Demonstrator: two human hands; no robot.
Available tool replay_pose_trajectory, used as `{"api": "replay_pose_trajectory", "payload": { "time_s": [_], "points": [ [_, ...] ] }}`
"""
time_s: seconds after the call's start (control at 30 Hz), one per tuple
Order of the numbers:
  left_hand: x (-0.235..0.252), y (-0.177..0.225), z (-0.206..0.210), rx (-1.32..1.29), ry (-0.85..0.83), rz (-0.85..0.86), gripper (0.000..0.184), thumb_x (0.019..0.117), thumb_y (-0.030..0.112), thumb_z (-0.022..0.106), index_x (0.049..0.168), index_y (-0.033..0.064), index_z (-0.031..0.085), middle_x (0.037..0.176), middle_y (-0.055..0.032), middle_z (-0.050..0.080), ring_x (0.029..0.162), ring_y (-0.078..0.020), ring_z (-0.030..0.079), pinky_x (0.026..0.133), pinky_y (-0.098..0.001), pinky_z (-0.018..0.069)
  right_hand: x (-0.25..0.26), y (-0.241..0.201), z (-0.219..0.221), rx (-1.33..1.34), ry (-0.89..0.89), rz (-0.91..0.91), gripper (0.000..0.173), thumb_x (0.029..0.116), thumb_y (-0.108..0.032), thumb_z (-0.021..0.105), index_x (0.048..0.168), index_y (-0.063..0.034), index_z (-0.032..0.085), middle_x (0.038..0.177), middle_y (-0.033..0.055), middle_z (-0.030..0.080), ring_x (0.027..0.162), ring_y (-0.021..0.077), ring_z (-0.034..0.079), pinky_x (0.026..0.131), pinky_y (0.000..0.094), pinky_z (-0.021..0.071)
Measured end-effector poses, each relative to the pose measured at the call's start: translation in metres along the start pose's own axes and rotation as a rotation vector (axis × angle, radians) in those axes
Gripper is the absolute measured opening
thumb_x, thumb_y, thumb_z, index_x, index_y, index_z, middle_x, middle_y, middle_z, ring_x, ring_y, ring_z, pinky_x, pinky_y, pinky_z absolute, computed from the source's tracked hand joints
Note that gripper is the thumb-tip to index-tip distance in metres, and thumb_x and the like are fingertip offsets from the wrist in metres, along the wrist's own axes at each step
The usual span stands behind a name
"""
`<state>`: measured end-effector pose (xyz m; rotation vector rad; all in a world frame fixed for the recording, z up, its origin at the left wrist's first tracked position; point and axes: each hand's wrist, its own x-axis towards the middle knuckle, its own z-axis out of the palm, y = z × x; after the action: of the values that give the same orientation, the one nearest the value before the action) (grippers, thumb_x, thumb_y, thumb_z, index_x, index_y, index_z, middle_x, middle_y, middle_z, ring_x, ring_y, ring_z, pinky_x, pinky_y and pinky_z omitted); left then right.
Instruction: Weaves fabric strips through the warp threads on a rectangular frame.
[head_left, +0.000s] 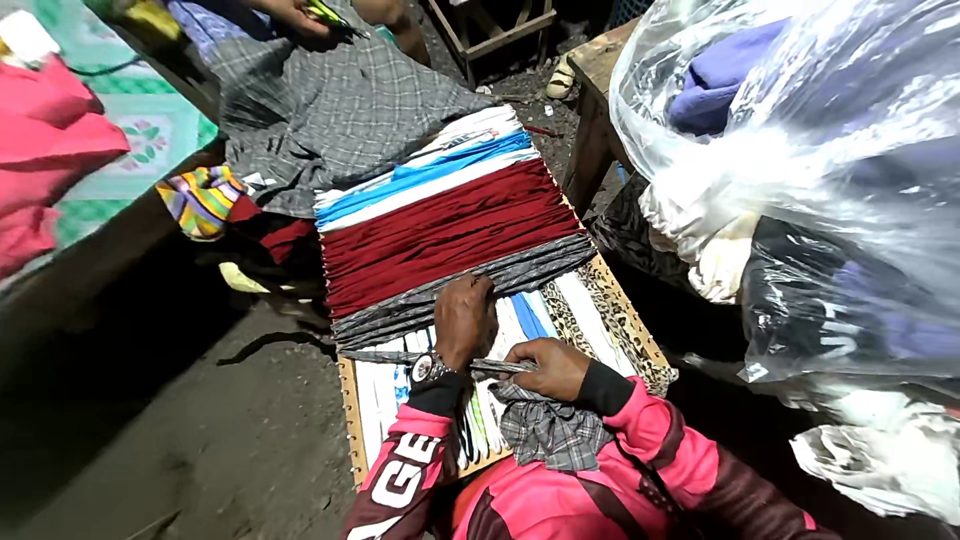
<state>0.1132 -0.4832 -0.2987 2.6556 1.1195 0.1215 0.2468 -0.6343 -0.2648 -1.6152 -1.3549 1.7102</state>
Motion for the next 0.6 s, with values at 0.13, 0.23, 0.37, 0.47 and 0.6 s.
{"api": "replay_pose_trajectory", "payload": {
  "time_s": [0.13, 0.23, 0.37, 0.47, 0.6],
  "points": [
    [0.004, 0.010, 0.001, -0.025, -0.119, -0.020, 0.021, 0.0906, 0.021, 0.072, 0.106, 0.0065, 0.070, 0.095, -0.0151, 0.070, 0.090, -0.0367, 0.071, 0.075, -0.0596, 0.0565, -0.006, -0.001, -0.003, 0.109, -0.030, -0.068, 0.022, 0.0962, -0.023, 0.066, 0.112, -0.0088, 0.071, 0.095, 0.0060, 0.071, 0.083, 0.0133, 0.066, 0.077, 0.0398, 0.0539],
    [0.007, 0.018, -0.015, -0.201, -0.298, -0.062, 0.027, 0.0956, 0.027, 0.071, 0.117, 0.0113, 0.067, 0.094, -0.0136, 0.072, 0.088, -0.0356, 0.071, 0.078, -0.0634, 0.0560, -0.016, 0.003, -0.009, 0.088, -0.024, -0.076, 0.026, 0.0994, -0.030, 0.064, 0.110, -0.0077, 0.070, 0.089, 0.0064, 0.069, 0.079, 0.0139, 0.064, 0.074, 0.0399, 0.0533],
    [-0.030, 0.025, -0.050, -0.407, -0.096, -0.048, 0.023, 0.1010, 0.034, 0.064, 0.107, 0.0120, 0.071, 0.079, -0.0034, 0.067, 0.070, -0.0188, 0.065, 0.068, -0.0479, 0.0573, -0.031, 0.003, -0.027, -0.143, 0.224, -0.056, 0.032, 0.1002, -0.037, 0.060, 0.113, -0.0101, 0.072, 0.097, 0.0103, 0.072, 0.091, 0.0228, 0.069, 0.085, 0.0498, 0.0550],
    [-0.069, 0.032, -0.067, -0.609, 0.107, -0.172, 0.027, 0.1008, 0.035, 0.060, 0.086, 0.0149, 0.070, 0.069, 0.0071, 0.062, 0.058, -0.0027, 0.057, 0.055, -0.0257, 0.0508, -0.041, -0.004, -0.036, -0.325, 0.494, -0.061, 0.029, 0.0987, -0.039, 0.062, 0.109, -0.0149, 0.074, 0.099, 0.0072, 0.074, 0.096, 0.0245, 0.071, 0.085, 0.0543, 0.0567],
    [-0.097, 0.045, -0.063, -0.884, -0.178, -0.310, 0.032, 0.0984, 0.034, 0.067, 0.113, 0.0054, 0.072, 0.099, -0.0039, 0.074, 0.087, -0.0131, 0.072, 0.081, -0.0366, 0.0624, -0.034, -0.023, -0.035, -0.136, 0.560, -0.220, 0.016, 0.0943, -0.022, 0.070, 0.106, -0.0123, 0.072, 0.098, 0.0021, 0.072, 0.090, 0.0137, 0.070, 0.081, 0.0422, 0.0597]
  ]
}}
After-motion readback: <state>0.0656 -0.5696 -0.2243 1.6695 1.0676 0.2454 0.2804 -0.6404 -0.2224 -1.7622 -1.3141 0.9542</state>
